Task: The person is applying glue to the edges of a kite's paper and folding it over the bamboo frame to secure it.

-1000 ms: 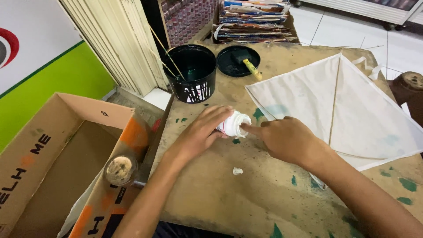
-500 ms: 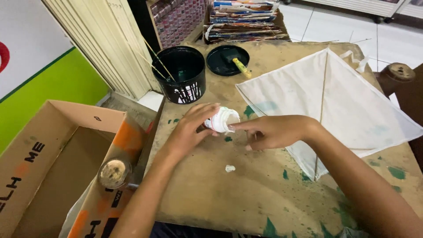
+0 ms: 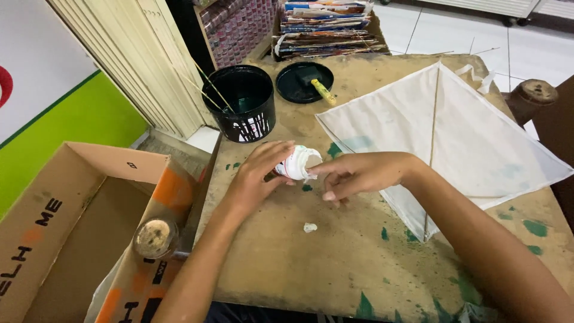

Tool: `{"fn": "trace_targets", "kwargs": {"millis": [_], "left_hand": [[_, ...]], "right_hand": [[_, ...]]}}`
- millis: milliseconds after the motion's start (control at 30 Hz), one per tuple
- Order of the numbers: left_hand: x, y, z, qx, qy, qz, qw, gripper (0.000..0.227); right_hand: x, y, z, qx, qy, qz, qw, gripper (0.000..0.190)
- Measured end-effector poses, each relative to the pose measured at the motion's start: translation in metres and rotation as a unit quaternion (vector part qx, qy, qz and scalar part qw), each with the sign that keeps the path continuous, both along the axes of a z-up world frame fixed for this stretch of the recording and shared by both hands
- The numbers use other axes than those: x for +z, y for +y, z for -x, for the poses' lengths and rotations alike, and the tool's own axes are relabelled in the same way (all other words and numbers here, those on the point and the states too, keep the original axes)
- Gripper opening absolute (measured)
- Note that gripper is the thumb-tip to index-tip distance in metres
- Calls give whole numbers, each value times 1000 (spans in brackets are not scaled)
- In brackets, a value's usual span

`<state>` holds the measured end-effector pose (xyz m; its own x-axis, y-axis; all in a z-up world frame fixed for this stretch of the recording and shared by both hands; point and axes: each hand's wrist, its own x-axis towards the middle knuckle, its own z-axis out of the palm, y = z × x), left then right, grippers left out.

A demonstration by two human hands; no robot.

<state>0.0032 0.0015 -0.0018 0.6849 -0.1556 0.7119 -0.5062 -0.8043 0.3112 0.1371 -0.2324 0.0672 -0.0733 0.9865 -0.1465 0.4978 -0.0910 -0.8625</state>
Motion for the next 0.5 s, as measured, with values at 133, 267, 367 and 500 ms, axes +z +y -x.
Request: {"fn": "trace_targets", "kwargs": {"millis": [133,267,367,500], "left_hand": [[2,-2,1,-5,2,0,1000,61],[1,-2,2,-13,-3,7,1000,61],[1,0,1,-13,-7,5,1000,63],[2,-1,1,-17,-2,6,1000,62]], "right_hand": [[-14,8,3,13,36,1,999,71],[-19,7,-3,60,89,-17,994,74],[-20,4,-14,70,118,-26,990,69],[-20,-1,-17,87,154,-30,984,69]]}}
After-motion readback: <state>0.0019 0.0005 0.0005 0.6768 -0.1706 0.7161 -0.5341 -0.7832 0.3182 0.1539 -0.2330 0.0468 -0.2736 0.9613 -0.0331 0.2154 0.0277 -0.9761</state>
